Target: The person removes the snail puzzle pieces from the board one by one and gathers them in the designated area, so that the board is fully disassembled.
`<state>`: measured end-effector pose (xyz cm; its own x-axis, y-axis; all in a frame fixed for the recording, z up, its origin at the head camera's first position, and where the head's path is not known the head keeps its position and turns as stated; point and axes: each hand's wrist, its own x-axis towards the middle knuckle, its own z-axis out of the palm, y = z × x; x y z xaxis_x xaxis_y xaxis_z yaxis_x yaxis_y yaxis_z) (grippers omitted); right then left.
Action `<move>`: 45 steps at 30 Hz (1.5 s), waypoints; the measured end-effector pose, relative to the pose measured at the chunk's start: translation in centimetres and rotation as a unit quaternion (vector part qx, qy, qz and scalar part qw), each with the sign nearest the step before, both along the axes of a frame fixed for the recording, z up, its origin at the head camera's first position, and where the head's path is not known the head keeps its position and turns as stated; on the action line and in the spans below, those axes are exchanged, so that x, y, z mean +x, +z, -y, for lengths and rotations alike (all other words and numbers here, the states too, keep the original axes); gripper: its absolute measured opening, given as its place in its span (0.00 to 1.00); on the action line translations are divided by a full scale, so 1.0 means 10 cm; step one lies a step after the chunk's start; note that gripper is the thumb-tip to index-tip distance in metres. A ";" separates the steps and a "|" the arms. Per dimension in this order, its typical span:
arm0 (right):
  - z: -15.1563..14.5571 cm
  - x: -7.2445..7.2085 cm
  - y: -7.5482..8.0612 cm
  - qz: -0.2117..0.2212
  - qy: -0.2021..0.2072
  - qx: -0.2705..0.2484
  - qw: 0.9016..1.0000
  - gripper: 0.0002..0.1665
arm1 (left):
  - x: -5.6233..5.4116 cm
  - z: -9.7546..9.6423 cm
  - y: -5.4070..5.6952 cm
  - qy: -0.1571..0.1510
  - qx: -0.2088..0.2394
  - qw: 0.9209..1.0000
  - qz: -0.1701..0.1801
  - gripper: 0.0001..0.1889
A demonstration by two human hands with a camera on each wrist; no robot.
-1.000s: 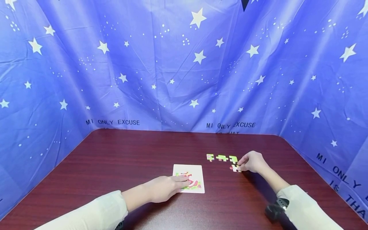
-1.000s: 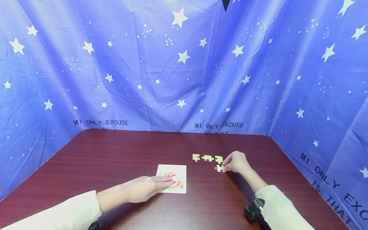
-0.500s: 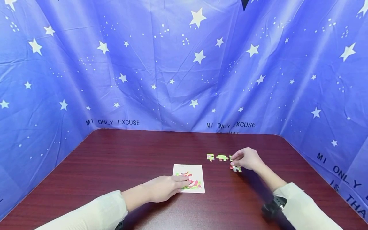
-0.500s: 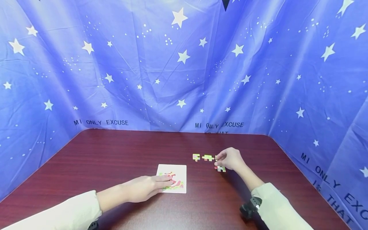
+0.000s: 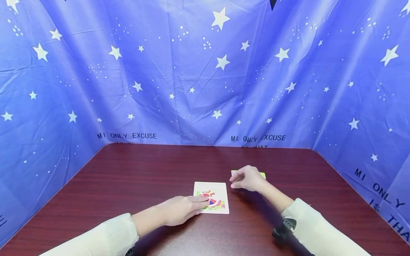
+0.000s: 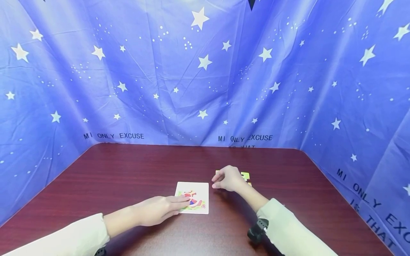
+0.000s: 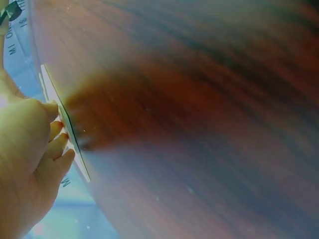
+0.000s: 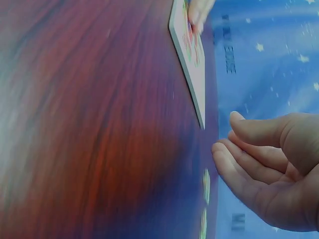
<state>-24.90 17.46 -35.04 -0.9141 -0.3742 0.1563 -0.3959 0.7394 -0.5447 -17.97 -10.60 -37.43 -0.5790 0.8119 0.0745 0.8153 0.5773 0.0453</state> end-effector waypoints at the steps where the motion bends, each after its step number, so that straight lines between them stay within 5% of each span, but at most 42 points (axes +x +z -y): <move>1: 0.04 0.00 0.00 0.002 0.009 -0.002 1.000 0.08 | 0.00 0.01 0.00 -0.003 0.000 1.000 -0.004 0.22; 14: 0.49 0.03 -0.07 0.019 0.075 -0.007 0.997 0.09 | 0.02 0.11 -0.01 -0.006 -0.029 0.999 -0.018 0.23; 24: 0.62 0.04 -0.08 0.027 0.098 -0.006 0.995 0.11 | 0.01 0.15 0.00 0.006 -0.034 0.999 0.005 0.24; 36: 0.70 0.02 -0.16 0.036 0.051 0.001 0.998 0.09 | 0.00 0.12 -0.01 -0.003 -0.038 0.999 0.005 0.23; 45: 0.73 0.00 -0.14 0.126 0.003 -0.042 0.991 0.09 | 0.02 0.07 0.02 -0.003 -0.061 0.998 -0.008 0.23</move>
